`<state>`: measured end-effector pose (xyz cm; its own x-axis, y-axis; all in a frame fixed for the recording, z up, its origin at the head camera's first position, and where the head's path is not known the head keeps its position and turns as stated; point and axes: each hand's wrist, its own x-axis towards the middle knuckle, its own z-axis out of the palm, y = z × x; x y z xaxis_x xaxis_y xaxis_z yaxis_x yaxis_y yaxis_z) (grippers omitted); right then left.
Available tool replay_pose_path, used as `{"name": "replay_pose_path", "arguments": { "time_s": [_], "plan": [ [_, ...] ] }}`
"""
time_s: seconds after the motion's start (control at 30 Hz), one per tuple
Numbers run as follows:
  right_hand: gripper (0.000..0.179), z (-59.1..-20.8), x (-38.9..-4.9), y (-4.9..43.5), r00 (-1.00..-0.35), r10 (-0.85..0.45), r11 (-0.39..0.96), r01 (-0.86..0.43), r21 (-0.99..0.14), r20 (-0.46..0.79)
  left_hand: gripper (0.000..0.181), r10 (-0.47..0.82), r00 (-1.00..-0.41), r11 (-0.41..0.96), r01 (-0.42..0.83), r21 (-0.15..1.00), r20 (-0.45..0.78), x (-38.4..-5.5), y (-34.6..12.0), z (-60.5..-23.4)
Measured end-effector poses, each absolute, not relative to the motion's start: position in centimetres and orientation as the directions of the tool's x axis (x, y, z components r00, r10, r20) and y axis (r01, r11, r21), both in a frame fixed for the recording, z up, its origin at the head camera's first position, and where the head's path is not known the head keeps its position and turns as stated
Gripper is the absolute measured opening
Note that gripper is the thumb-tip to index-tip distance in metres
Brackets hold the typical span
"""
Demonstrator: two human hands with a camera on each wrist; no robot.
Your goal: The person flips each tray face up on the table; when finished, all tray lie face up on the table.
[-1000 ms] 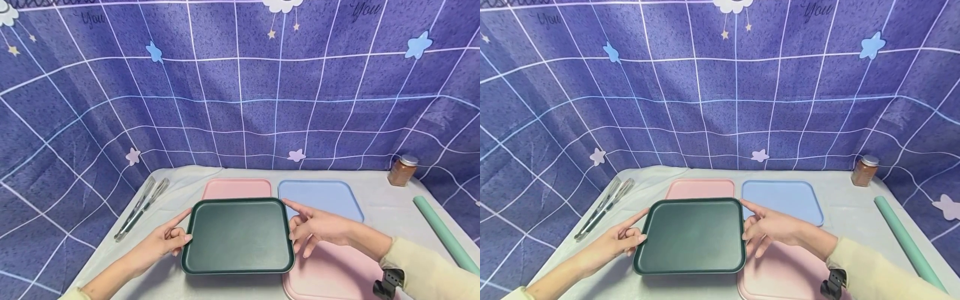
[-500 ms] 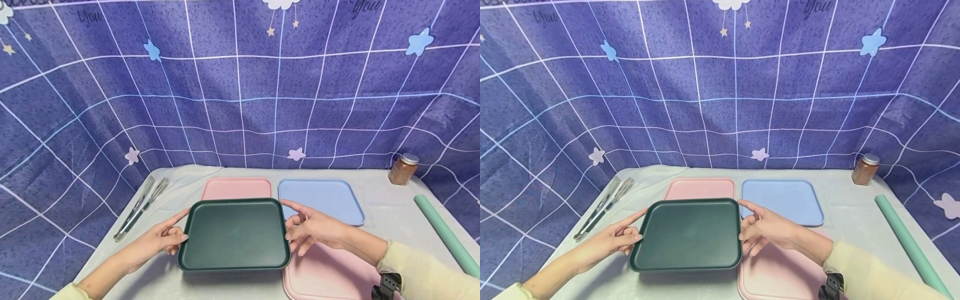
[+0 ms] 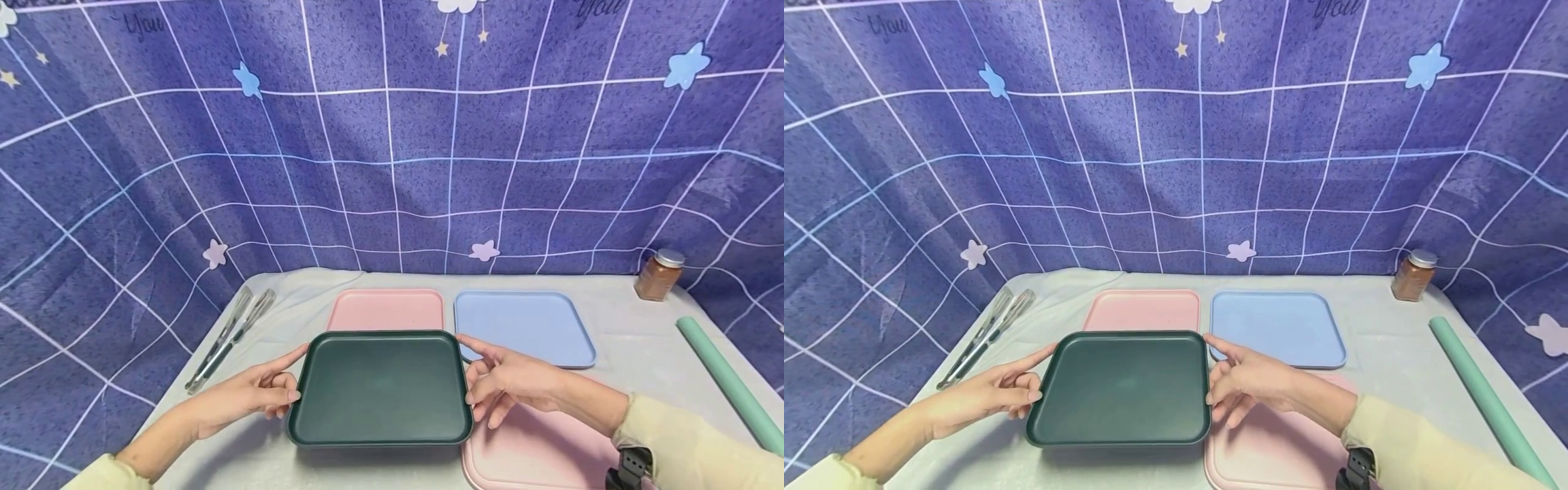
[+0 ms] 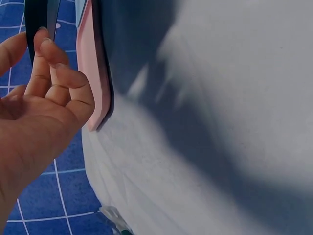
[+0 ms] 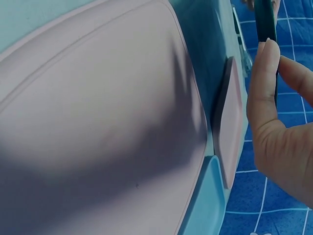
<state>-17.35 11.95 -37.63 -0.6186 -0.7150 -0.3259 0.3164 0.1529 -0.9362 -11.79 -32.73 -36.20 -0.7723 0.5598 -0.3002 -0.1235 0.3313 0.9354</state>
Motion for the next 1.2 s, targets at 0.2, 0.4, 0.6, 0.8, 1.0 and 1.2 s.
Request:
{"name": "replay_pose_path", "arguments": {
  "time_s": [0.2, 0.4, 0.6, 0.8, 1.0, 1.2],
  "plan": [
    [0.114, -38.0, -17.0, 11.7, -0.623, -0.709, 0.149, 0.328, -0.933, -0.332, 0.085, 0.593, -0.736, 0.333, -0.144, 0.932, -0.326, -12.0, -32.9, -36.1],
    [0.113, -38.4, -16.5, 11.3, -0.655, -0.681, 0.149, 0.314, -0.937, -0.328, 0.088, 0.590, -0.728, 0.370, -0.142, 0.918, -0.351, -12.4, -33.3, -36.2],
    [0.113, -38.8, -16.0, 10.7, -0.694, -0.637, 0.165, 0.302, -0.939, -0.335, 0.090, 0.611, -0.711, 0.363, -0.139, 0.921, -0.348, -12.9, -33.9, -36.6],
    [0.112, -39.3, -15.7, 10.3, -0.699, -0.629, 0.162, 0.311, -0.937, -0.341, 0.091, 0.645, -0.692, 0.326, -0.134, 0.936, -0.324, -13.0, -34.1, -36.9],
    [0.113, -39.4, -15.7, 10.2, -0.704, -0.617, 0.159, 0.328, -0.931, -0.353, 0.092, 0.643, -0.687, 0.337, -0.144, 0.930, -0.339, -13.3, -34.3, -37.0],
    [0.113, -39.3, -15.6, 10.0, -0.691, -0.618, 0.173, 0.344, -0.923, -0.374, 0.092, 0.641, -0.677, 0.349, -0.161, 0.923, -0.361, -13.6, -34.5, -37.5]
  ]
}}
